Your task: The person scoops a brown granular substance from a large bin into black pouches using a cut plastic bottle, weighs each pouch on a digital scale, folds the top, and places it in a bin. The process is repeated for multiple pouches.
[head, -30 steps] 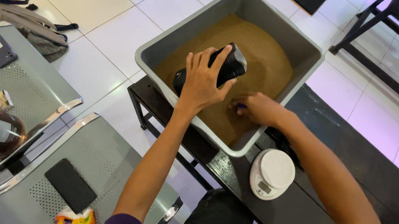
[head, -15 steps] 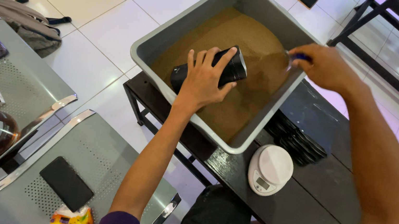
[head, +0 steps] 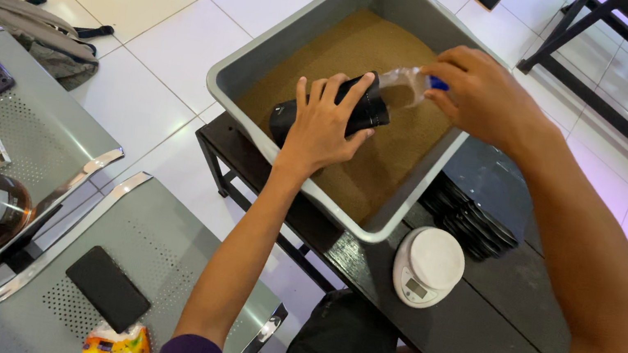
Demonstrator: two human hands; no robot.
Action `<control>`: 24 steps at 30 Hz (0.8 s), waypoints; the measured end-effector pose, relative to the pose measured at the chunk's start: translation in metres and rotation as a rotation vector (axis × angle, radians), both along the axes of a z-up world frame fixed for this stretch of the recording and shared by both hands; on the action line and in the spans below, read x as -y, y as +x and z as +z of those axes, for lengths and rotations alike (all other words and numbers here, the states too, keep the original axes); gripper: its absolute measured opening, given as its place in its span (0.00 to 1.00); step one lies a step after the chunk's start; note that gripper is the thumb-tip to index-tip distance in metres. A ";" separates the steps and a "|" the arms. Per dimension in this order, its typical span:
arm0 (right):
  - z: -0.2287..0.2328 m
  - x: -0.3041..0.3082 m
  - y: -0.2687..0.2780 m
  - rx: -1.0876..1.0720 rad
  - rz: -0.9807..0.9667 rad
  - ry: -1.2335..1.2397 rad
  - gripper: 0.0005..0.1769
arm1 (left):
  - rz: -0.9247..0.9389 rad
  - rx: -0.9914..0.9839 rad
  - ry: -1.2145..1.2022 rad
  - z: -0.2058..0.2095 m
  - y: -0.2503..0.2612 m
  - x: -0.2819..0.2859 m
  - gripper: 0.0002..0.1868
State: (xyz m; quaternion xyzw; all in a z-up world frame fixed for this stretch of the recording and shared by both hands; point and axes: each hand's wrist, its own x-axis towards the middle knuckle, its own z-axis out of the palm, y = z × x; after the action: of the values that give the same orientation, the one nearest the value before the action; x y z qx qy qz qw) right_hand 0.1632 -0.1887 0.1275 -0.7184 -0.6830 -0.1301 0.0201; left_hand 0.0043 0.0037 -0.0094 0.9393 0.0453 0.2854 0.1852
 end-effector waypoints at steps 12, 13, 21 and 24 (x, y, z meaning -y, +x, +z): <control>-0.068 -0.001 -0.032 -0.183 -0.339 -0.502 0.18 | 0.081 0.088 -0.074 -0.001 0.000 0.001 0.44; -0.078 -0.011 -0.041 -0.183 -0.338 -0.501 0.18 | 0.083 0.088 -0.072 -0.001 0.000 0.002 0.44; -0.056 -0.024 -0.057 -0.528 -0.454 -0.456 0.22 | 0.047 0.070 -0.106 -0.001 -0.001 0.000 0.44; -0.043 -0.001 -0.024 -0.580 -0.545 -0.398 0.19 | 0.036 0.054 -0.096 -0.002 0.001 0.000 0.45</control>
State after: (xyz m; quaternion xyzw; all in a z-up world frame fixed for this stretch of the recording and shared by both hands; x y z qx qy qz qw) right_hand 0.1390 -0.1878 0.0842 -0.8689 -0.4465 0.2105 0.0372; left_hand 0.0049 0.0033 -0.0115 0.9203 0.0709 0.3114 0.2261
